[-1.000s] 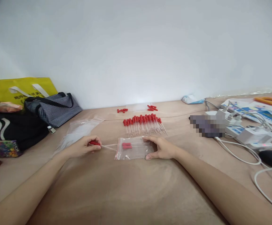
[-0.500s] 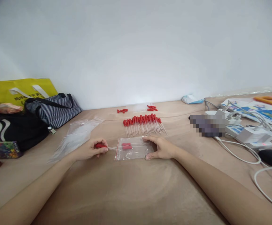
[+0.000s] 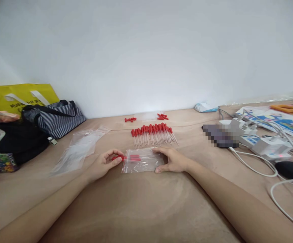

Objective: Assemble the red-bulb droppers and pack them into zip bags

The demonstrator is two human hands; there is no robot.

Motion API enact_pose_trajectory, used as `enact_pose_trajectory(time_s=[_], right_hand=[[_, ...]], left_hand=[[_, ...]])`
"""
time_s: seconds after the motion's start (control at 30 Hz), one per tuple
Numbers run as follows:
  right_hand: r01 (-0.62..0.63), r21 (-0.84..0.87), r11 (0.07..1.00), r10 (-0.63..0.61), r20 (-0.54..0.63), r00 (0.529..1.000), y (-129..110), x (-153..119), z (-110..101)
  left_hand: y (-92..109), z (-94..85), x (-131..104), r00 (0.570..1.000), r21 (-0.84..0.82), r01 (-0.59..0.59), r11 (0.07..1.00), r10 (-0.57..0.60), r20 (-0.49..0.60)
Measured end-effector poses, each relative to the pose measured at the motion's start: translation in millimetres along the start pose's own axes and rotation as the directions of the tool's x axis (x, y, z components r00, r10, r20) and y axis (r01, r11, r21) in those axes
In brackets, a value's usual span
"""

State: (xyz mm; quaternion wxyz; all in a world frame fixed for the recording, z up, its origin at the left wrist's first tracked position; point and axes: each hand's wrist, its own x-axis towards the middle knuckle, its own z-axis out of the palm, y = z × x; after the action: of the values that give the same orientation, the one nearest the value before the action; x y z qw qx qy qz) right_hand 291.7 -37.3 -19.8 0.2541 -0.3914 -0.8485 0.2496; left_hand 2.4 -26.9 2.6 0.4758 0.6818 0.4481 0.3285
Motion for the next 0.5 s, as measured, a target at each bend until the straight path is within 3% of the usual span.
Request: enact_pose_trajectory(time_s=[0.1, 0.17, 0.3, 0.5], right_hand=[[0.001, 0.007, 1.0, -0.001, -0.009, 1.0, 0, 0, 0], [0.003, 0.01, 1.0, -0.002, -0.018, 1.0, 0, 0, 1], [0.003, 0.008, 1.0, -0.003, -0.012, 1.0, 0, 0, 0], [0.006, 0.003, 1.0, -0.006, -0.015, 1.0, 2, 0, 1]], left_hand=[[-1, -3.4, 1, 0.995, -0.196, 0.098, 0.976, -0.101, -0.01], [-1, -4.8, 1, 0.993, -0.241, 0.12, 0.963, -0.12, 0.016], [0, -3.2, -1, 0.991, -0.157, 0.111, 0.981, -0.098, 0.089], [-1, 6.6, 4, 1.0, 0.068, -0.001, 0.998, 0.003, -0.021]])
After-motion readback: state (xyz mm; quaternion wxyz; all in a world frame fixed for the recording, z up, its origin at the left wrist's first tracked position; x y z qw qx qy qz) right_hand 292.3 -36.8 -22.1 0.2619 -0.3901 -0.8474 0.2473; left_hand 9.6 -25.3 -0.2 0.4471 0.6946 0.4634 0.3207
